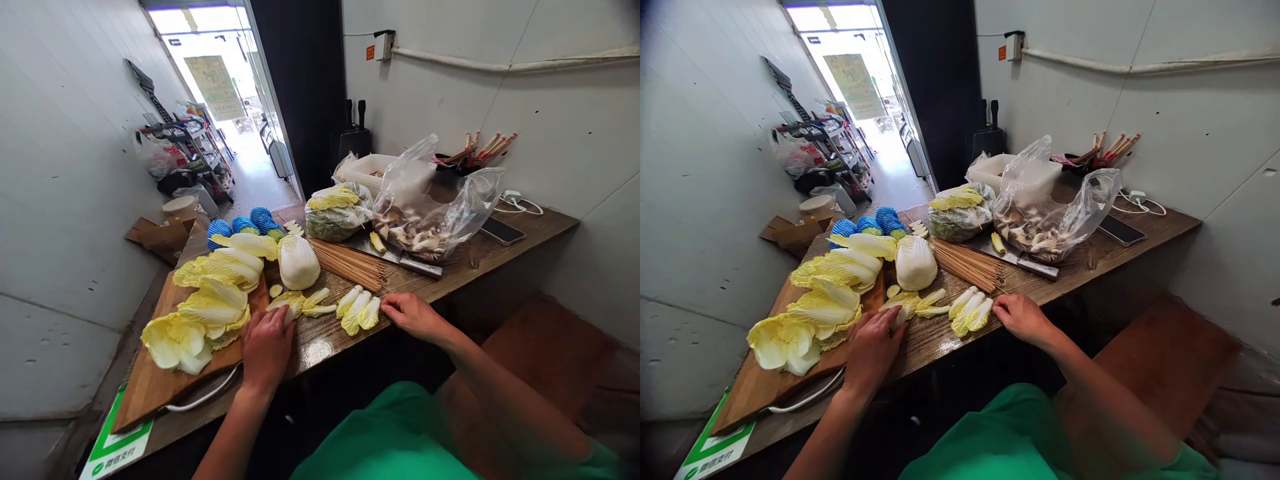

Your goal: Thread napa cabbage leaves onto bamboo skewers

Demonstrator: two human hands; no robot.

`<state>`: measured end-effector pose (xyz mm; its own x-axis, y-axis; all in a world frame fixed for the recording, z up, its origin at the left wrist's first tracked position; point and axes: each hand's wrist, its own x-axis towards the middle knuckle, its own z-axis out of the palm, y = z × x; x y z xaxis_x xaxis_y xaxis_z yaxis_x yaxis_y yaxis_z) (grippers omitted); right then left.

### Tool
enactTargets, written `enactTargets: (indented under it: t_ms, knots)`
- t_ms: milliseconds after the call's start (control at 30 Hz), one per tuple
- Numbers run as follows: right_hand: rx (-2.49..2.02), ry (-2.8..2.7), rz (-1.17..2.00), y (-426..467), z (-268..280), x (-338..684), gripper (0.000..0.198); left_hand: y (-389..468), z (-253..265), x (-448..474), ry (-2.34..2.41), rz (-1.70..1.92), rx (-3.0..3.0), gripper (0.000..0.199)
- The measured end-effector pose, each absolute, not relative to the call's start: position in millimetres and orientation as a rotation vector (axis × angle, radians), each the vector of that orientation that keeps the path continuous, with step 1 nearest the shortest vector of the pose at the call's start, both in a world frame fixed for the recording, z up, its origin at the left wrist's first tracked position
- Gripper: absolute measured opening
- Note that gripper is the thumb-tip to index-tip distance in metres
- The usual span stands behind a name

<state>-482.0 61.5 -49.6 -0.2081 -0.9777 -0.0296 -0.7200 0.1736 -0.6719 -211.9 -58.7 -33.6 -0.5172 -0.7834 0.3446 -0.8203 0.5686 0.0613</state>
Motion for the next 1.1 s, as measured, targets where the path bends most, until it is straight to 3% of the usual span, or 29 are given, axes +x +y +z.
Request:
enactTargets:
  t_ms: [267, 467, 567, 667, 867, 1100]
  knots:
    - [-1.611, 1.956, -0.792, 64, -54, -481, 0.025, -58, -34, -203, -2.248, -0.175, 1.181, 0.034]
    - [-1.583, 1.878, -0.922, 69, -50, -474, 0.027, -59, -21, -202, -1.737, -0.915, 1.244, 0.05]
    - [-1.524, 1.747, -1.05, 70, -43, -467, 0.026, -60, -15, -204, -1.398, -1.457, 1.153, 0.063]
    - [-1.47, 1.625, -1.112, 72, -34, -460, 0.024, -60, -10, -207, -1.013, -1.857, 1.039, 0.056]
    - [-1.415, 1.491, -1.046, 69, -28, -455, 0.03, -56, -6, -212, -0.77, -1.946, 0.956, 0.026]
    - [-1.632, 1.85, -0.858, 52, -43, -462, 0.023, -55, -10, -214, -0.838, -1.843, 0.999, 0.029]
